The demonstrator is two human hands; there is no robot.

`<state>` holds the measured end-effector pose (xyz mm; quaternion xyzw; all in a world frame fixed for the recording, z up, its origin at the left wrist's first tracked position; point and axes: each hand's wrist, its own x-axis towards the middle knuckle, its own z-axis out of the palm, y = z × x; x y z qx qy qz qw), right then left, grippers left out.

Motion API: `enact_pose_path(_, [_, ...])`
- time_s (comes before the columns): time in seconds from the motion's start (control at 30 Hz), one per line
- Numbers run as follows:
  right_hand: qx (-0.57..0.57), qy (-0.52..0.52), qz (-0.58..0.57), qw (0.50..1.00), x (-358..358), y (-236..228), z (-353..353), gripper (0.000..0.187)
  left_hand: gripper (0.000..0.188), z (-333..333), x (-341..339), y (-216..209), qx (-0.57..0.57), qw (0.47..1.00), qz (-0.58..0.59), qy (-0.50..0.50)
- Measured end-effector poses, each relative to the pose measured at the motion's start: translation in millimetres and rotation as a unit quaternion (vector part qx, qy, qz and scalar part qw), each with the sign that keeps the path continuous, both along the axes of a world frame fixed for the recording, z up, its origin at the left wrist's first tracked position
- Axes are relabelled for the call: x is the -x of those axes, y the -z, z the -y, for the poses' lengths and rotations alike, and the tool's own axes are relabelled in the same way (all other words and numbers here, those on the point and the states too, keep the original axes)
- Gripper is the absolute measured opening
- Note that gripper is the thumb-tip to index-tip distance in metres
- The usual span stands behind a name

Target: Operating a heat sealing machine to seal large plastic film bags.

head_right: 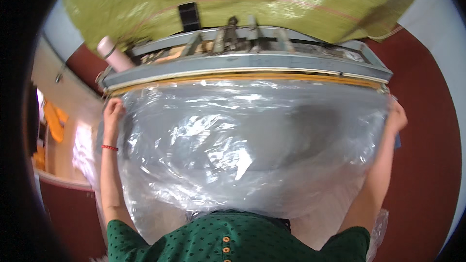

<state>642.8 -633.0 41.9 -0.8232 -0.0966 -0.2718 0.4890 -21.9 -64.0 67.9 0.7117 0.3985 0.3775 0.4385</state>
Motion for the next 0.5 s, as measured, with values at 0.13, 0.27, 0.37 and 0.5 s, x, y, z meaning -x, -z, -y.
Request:
enact_pose_path(0.13, [0.129, 0.220, 0.100, 0.962, 31.8, -37.8, 25.3, 0.025, 0.004, 63.7, -6.9, -19.3, -0.003, 0.994, 0.089, 0.071])
enact_pose_path(0.27, [0.028, -0.095, 0.155, 0.983, 115.2, -85.1, -94.6, 0.029, 0.004, 109.5, -6.1, -41.4, -0.011, 0.986, 0.124, 0.110])
enact_pose_path(0.37, [0.098, -0.400, 0.085, 0.907, 234.9, -90.6, -204.6, 0.027, 0.006, 129.5, 1.0, -57.9, -0.012, 0.987, 0.100, 0.124])
enact_pose_path(0.5, [0.113, -0.659, 0.116, 0.735, 377.9, -78.0, -313.6, 0.044, 0.007, 148.9, 13.1, -70.5, -0.095, 0.985, 0.057, 0.135])
